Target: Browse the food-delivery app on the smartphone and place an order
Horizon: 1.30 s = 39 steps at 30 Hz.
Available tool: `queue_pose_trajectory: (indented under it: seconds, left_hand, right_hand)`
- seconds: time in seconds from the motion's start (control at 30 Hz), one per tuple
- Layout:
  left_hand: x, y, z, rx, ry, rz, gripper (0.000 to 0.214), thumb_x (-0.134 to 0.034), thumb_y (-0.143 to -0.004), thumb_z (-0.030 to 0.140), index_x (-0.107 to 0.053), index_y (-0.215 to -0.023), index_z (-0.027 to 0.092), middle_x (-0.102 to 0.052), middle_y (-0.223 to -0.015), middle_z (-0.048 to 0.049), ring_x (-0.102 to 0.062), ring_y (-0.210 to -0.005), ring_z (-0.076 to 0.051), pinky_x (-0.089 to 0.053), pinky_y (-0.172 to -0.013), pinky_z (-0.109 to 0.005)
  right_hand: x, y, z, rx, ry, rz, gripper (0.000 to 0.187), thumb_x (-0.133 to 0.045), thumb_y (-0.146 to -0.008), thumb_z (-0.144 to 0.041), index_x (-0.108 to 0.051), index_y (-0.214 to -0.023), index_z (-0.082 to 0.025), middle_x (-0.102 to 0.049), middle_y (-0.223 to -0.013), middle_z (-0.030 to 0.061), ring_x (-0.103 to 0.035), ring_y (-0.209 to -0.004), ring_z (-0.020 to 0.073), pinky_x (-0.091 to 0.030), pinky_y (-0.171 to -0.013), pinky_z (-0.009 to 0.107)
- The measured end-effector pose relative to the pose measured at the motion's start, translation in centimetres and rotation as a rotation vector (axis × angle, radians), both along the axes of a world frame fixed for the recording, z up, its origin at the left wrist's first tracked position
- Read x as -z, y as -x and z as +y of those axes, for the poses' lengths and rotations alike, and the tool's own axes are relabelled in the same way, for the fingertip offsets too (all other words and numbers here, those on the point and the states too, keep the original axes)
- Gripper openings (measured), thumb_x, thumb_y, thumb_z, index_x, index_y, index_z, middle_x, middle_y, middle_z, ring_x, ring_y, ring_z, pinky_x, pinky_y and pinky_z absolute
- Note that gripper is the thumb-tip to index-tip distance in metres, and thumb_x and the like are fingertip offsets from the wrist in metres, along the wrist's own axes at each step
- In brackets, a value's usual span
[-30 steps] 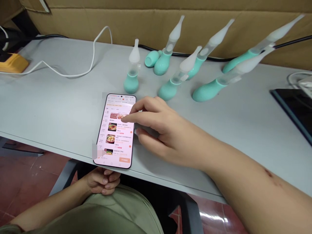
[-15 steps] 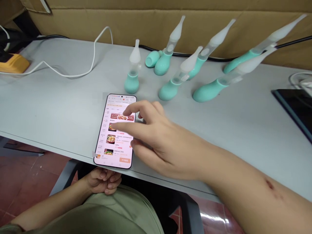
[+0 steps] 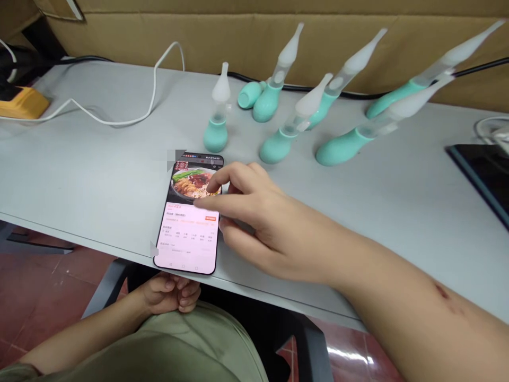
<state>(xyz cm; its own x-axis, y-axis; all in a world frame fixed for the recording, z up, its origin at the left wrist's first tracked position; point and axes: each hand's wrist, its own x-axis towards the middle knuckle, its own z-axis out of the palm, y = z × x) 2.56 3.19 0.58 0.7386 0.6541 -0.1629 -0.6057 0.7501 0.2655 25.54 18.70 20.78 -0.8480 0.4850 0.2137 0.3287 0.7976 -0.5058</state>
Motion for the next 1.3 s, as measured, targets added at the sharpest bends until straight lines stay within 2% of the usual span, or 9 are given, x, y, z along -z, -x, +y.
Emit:
queue_pose_trajectory:
  seconds: [0.17, 0.4, 0.73, 0.83, 0.97, 1.17, 1.3]
  left_hand:
    - [0.1, 0.0, 0.0, 0.006, 0.009, 0.020, 0.046, -0.092, -0.071, 0.041, -0.052, -0.071, 0.018, -0.043, -0.074, 0.0014, -0.042, -0.065, -0.012, -0.028, -0.059, -0.026]
    - [0.2, 0.0, 0.0, 0.003, 0.007, 0.010, 0.045, -0.091, -0.072, 0.039, -0.052, -0.072, 0.018, -0.044, -0.074, 0.0011, -0.043, -0.066, -0.012, -0.028, -0.060, -0.026]
    - [0.4, 0.0, -0.2, 0.000, -0.003, 0.008, 0.046, -0.090, -0.072, 0.040, -0.051, -0.072, 0.017, -0.042, -0.075, 0.0016, -0.042, -0.066, -0.012, -0.027, -0.060, -0.027]
    - [0.5, 0.0, -0.2, 0.002, 0.009, 0.020, 0.047, -0.091, -0.071, 0.040, -0.050, -0.071, 0.017, -0.041, -0.075, 0.0015, -0.042, -0.067, -0.012, -0.026, -0.061, -0.027]
    - [0.5, -0.1, -0.2, 0.009, 0.015, 0.011, 0.045, -0.091, -0.072, 0.040, -0.052, -0.073, 0.017, -0.042, -0.074, 0.0018, -0.043, -0.067, -0.012, -0.026, -0.061, -0.027]
    - [0.4, -0.2, -0.2, 0.014, 0.019, 0.017, 0.047, -0.092, -0.071, 0.040, -0.051, -0.072, 0.017, -0.042, -0.075, 0.0014, -0.043, -0.067, -0.012, -0.026, -0.061, -0.027]
    - [0.3, -0.2, -0.1, 0.021, 0.023, 0.017, 0.049, -0.092, -0.071, 0.041, -0.049, -0.071, 0.017, -0.042, -0.075, 0.0012, -0.042, -0.067, -0.012, -0.025, -0.061, -0.027]
  right_hand:
    - [0.5, -0.2, 0.3, 0.017, 0.000, 0.031, 0.043, -0.054, -0.097, -0.014, -0.069, -0.134, -0.030, -0.060, -0.129, 0.0102, -0.061, -0.122, 0.0271, -0.059, -0.101, 0.049]
    - [0.2, -0.1, 0.3, 0.048, 0.019, 0.009, 0.042, -0.053, -0.098, -0.015, -0.069, -0.135, -0.030, -0.063, -0.126, 0.0121, -0.064, -0.118, 0.0304, -0.061, -0.095, 0.055]
    - [0.0, -0.5, 0.6, 0.020, 0.021, 0.095, 0.036, -0.054, -0.099, -0.011, -0.075, -0.122, -0.029, -0.064, -0.118, 0.0073, -0.066, -0.107, 0.0200, -0.060, -0.088, 0.039]
    - [0.2, -0.5, 0.5, 0.071, 0.024, 0.096, 0.036, -0.055, -0.098, -0.013, -0.073, -0.123, -0.031, -0.064, -0.117, 0.0081, -0.066, -0.108, 0.0231, -0.059, -0.092, 0.045]
    - [0.8, 0.0, 0.3, 0.120, -0.055, 0.048, 0.038, -0.052, -0.100, -0.019, -0.070, -0.130, -0.032, -0.060, -0.124, 0.0115, -0.060, -0.125, 0.0306, -0.054, -0.103, 0.058]
    - [1.4, 0.4, -0.1, 0.071, -0.088, -0.010, 0.046, -0.047, -0.103, -0.021, -0.063, -0.143, -0.035, -0.053, -0.127, 0.0137, -0.048, -0.139, 0.0361, -0.055, -0.098, 0.059]
    - [1.0, 0.2, 0.0, 0.106, -0.054, 0.007, 0.046, -0.046, -0.103, -0.021, -0.061, -0.145, -0.033, -0.055, -0.131, 0.0134, -0.052, -0.134, 0.0336, -0.053, -0.103, 0.059]
